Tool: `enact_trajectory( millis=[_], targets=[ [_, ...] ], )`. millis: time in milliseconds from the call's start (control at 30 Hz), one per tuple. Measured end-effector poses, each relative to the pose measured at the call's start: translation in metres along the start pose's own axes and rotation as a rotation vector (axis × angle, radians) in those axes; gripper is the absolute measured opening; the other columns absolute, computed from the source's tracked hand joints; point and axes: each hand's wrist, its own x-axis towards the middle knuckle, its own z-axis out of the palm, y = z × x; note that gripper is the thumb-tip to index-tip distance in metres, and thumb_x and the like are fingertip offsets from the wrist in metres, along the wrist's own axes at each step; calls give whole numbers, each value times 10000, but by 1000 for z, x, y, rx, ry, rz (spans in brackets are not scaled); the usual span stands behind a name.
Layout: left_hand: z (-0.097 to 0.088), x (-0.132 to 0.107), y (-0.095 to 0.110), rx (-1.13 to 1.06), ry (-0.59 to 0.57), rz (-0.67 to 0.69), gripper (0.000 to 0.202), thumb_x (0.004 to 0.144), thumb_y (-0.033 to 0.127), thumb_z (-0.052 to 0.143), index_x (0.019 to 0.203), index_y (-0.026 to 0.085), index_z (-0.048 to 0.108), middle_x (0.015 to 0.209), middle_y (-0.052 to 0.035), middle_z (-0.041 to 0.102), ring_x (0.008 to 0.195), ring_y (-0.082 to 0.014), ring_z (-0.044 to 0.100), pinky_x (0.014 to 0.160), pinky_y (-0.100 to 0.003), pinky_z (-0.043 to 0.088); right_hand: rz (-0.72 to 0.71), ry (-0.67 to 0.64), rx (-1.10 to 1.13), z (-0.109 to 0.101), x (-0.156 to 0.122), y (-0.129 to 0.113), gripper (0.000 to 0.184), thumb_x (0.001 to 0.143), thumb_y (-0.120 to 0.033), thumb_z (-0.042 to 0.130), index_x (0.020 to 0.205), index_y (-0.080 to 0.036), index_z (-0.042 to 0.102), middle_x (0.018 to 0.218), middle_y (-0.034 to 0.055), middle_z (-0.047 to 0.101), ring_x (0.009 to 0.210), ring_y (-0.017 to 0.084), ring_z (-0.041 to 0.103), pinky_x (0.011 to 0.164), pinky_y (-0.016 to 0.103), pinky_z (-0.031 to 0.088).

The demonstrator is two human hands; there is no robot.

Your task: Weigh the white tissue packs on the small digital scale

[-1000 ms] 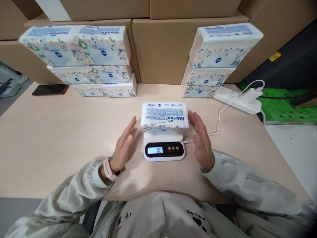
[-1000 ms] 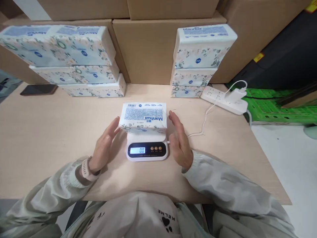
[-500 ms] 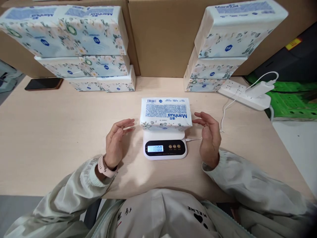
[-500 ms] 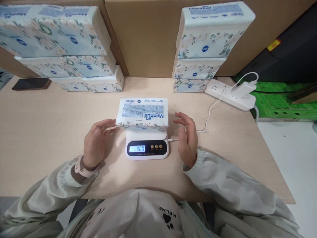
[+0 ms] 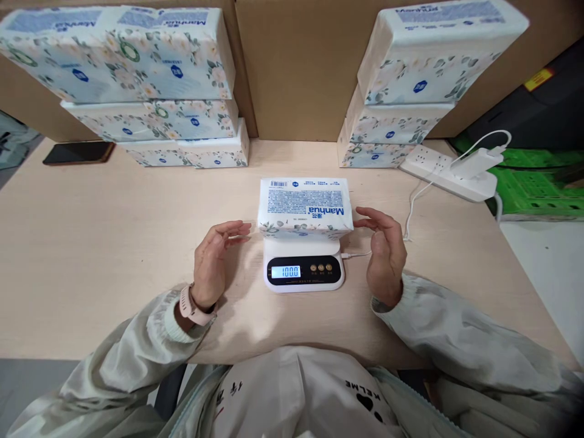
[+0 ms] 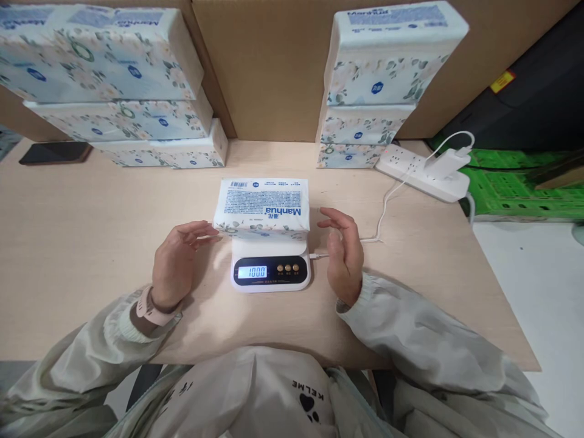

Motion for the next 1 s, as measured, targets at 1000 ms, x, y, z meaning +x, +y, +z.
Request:
enact_trajectory(
  millis=[1000],
  targets=[
    [-1, -1, -1, 10, -30, 12, 410, 1028, 525, 646, 1115, 169, 828, 1098, -128, 801, 1032, -225, 758, 940, -354, 608, -14, -15, -13, -1, 2, -1, 376, 1084, -466, 479, 1280, -275, 736, 1190, 72, 753, 1011, 238, 706, 920, 439, 582]
  ],
)
